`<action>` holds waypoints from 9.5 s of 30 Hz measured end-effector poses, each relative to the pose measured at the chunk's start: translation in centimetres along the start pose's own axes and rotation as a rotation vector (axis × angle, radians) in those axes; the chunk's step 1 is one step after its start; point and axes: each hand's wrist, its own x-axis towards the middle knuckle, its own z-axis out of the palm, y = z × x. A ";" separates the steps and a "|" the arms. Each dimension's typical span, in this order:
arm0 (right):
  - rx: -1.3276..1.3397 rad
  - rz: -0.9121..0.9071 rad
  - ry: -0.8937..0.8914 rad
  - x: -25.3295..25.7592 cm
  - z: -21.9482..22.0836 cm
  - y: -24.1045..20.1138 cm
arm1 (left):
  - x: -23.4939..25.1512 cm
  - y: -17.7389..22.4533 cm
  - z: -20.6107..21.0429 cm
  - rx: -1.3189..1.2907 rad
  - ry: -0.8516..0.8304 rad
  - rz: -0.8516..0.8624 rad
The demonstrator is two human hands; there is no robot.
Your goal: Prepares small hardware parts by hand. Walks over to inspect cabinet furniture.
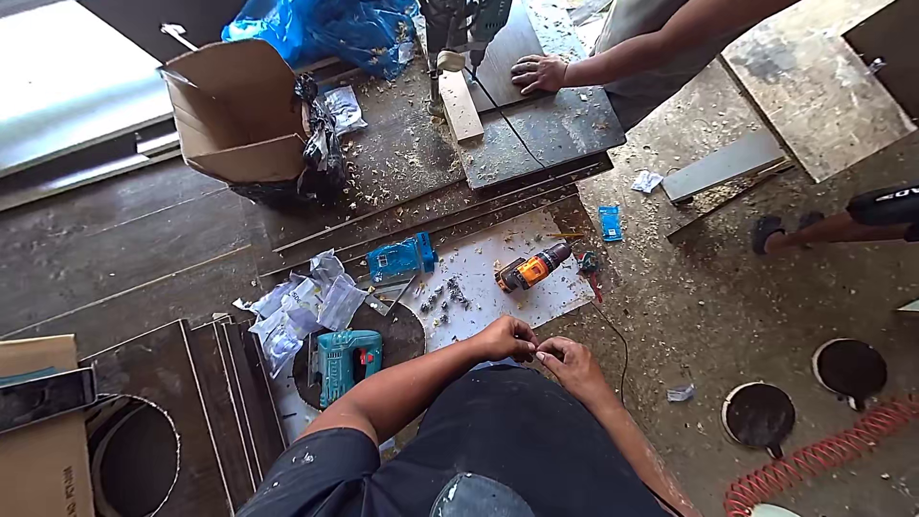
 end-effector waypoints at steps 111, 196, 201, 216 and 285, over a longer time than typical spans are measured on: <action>-0.058 0.006 -0.089 0.9 -0.5 0.1 | -0.1 -0.4 -0.2 0.059 0.016 -0.018; 0.866 0.437 1.338 -61.6 8.0 24.3 | 1.6 -11.5 61.7 0.579 -0.943 0.075; 0.810 0.580 1.437 -71.0 12.7 25.7 | -2.2 -15.2 72.9 0.823 -1.180 0.091; 0.010 1.095 1.737 -89.0 18.0 34.4 | -7.6 -30.1 99.1 0.588 -1.423 -0.574; 1.667 0.031 3.051 -242.0 72.2 102.9 | -71.4 -123.5 245.0 1.092 -2.138 0.276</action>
